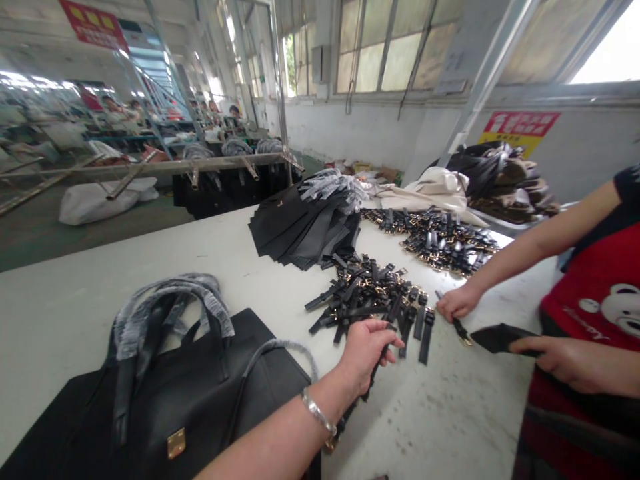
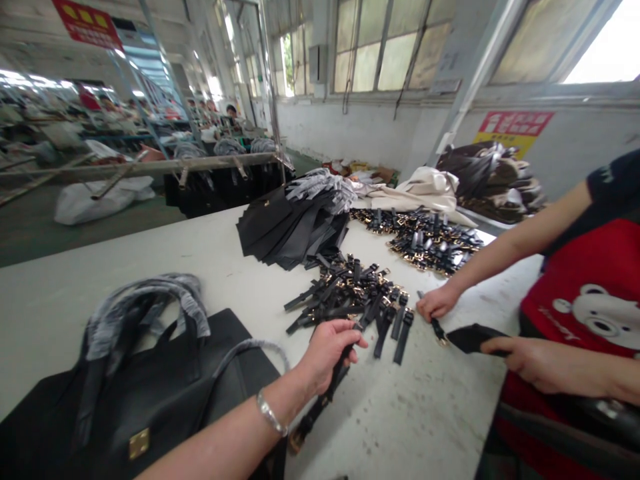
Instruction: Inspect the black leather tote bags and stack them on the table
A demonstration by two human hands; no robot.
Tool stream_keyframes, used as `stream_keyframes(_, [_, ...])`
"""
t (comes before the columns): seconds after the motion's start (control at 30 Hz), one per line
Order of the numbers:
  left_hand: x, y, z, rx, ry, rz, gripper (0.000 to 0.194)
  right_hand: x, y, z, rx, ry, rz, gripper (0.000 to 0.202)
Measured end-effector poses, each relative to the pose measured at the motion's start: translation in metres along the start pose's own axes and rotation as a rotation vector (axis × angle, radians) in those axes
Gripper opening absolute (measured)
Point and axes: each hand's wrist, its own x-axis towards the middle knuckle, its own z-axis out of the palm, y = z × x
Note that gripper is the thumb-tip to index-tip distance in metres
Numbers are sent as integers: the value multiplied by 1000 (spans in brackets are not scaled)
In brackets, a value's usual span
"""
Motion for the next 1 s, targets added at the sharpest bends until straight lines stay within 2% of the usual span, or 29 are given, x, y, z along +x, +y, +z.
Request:
stream_keyframes(0.13, [0, -2, -1, -37, -23, -8, 16, 13, -28, 6, -2, -6, 27, 49])
stream_keyframes(0.23, [-1, -6, -2, -39, -34, -9, 15, 21, -40, 14, 0, -1, 46, 61])
stream_keyframes(0.5, [-5, -11, 0, 32, -8, -33, 15, 16, -38, 41, 2, 38, 48, 64])
stream_keyframes(0.67, [-8, -12, 4, 36, -20, -26, 24, 8, -36, 57, 11, 59, 48, 61])
stream_keyframes(0.8, [-7, -17, 4, -6, -22, -38, 27, -5, -31, 76, 32, 58, 49, 58])
stream_keyframes(0.93, [-6, -21, 2, -40, -6, -29, 26, -38, -18, 109, 51, 14, 60, 57])
stream_keyframes(0.97, [-7, -22, 3, -40, 4, -31, 25, -50, -14, 120, 55, -3, 65, 53])
stream_keyframes(1.0, [-7, -23, 3, -41, 14, -33, 25, -63, -10, 131, 65, -20, 68, 35])
